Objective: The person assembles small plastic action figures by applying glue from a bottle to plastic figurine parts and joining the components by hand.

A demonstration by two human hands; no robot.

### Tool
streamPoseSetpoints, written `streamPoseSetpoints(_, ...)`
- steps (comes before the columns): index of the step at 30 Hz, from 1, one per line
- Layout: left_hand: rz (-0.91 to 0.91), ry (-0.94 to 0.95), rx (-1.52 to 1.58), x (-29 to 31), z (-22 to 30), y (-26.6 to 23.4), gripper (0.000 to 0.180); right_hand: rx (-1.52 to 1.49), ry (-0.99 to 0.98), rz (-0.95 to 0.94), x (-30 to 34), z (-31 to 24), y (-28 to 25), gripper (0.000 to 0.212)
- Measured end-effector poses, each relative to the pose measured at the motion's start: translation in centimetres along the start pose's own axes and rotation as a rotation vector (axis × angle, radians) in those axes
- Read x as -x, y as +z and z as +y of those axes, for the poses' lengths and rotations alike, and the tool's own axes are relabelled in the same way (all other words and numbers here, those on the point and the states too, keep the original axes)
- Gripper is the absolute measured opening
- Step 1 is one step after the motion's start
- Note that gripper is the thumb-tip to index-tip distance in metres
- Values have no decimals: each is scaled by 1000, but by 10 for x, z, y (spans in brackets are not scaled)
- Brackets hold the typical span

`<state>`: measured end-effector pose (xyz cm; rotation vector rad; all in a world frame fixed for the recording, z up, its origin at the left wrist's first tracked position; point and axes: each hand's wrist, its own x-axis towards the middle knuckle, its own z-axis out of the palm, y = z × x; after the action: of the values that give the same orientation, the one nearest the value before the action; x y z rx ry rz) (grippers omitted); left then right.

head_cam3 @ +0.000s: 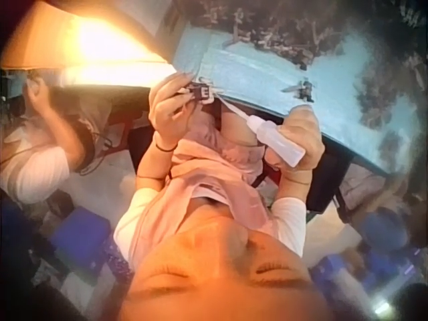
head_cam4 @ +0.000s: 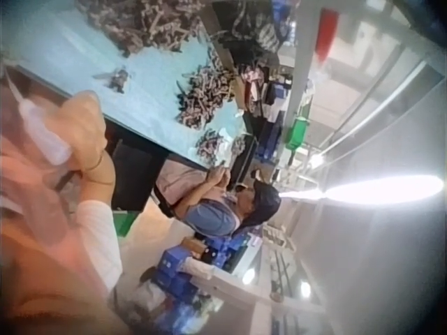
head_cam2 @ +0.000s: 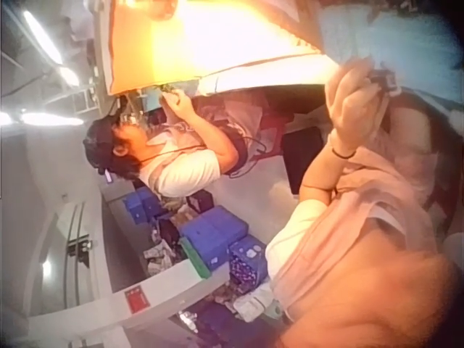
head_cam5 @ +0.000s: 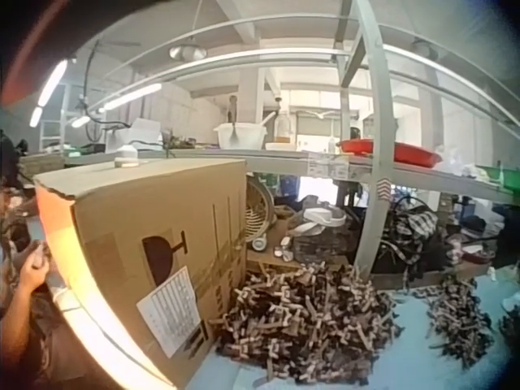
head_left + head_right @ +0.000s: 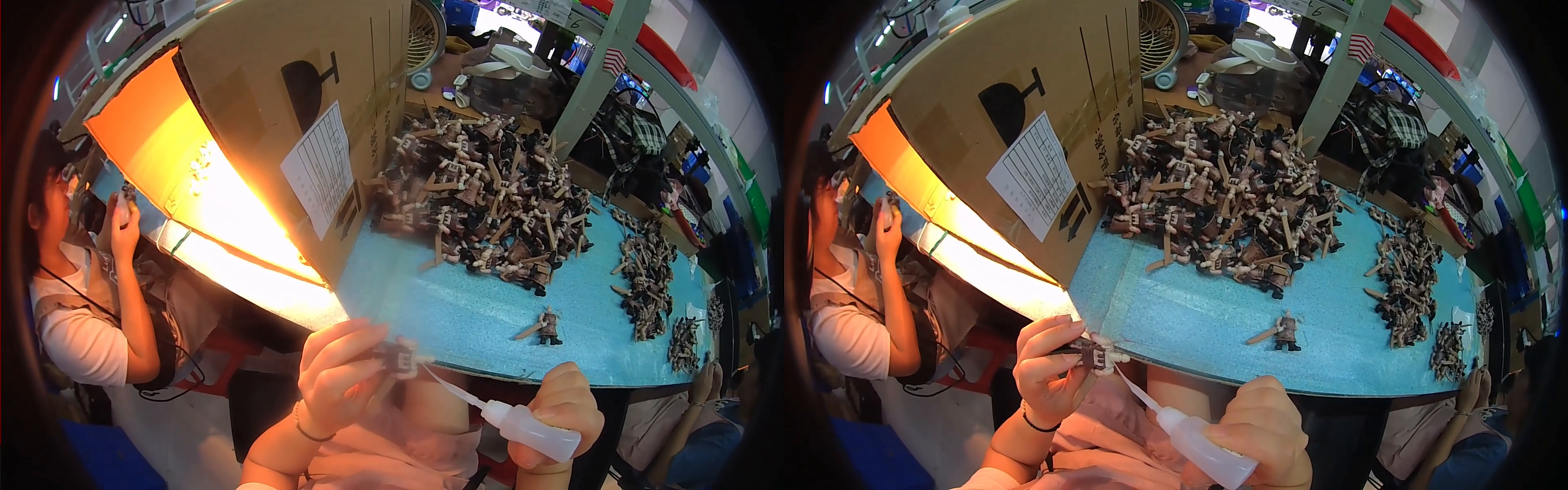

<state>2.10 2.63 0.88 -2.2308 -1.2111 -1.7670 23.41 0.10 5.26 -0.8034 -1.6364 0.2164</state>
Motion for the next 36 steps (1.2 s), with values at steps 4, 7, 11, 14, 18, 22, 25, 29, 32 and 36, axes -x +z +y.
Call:
streamPoseSetpoints(4, -4, -1, -8, -1, 1, 0, 41, 4, 21, 25, 4, 2, -2, 52)
streamPoseSetpoints(7, 13, -6, 10, 0, 0, 1, 41, -29, 21, 41, 5, 2, -1, 52)
streamPoseSetpoints(11, -5, -14, 20, 1, -2, 0, 39, -70, 23, 49, 0, -2, 3, 52)
streamPoseSetpoints(14, -17, -28, 28, 3, -3, -1, 39, -106, 37, 76, 0, -4, 2, 52)
streamPoseSetpoints(18, -81, -94, 107, 7, -4, -3, 44, -128, 52, 104, 1, -5, 3, 52)
streamPoseSetpoints(22, -77, -114, 129, 8, -4, -3, 44, -73, 87, 93, 2, -5, 5, 53)
streamPoseSetpoints(25, -85, -120, 128, 7, -5, 0, 44, -53, 89, 82, 6, -2, 3, 54)
streamPoseSetpoints(29, -58, -152, 227, 8, -7, 0, 41, -113, 88, 135, 8, 1, 1, 55)
streamPoseSetpoints(32, -106, -281, 472, 12, -4, 3, 40, -93, 107, 165, 3, 0, 7, 55)
streamPoseSetpoints(36, -97, -373, 647, 12, -3, 4, 34, -130, 43, -7, -3, 3, 2, 55)
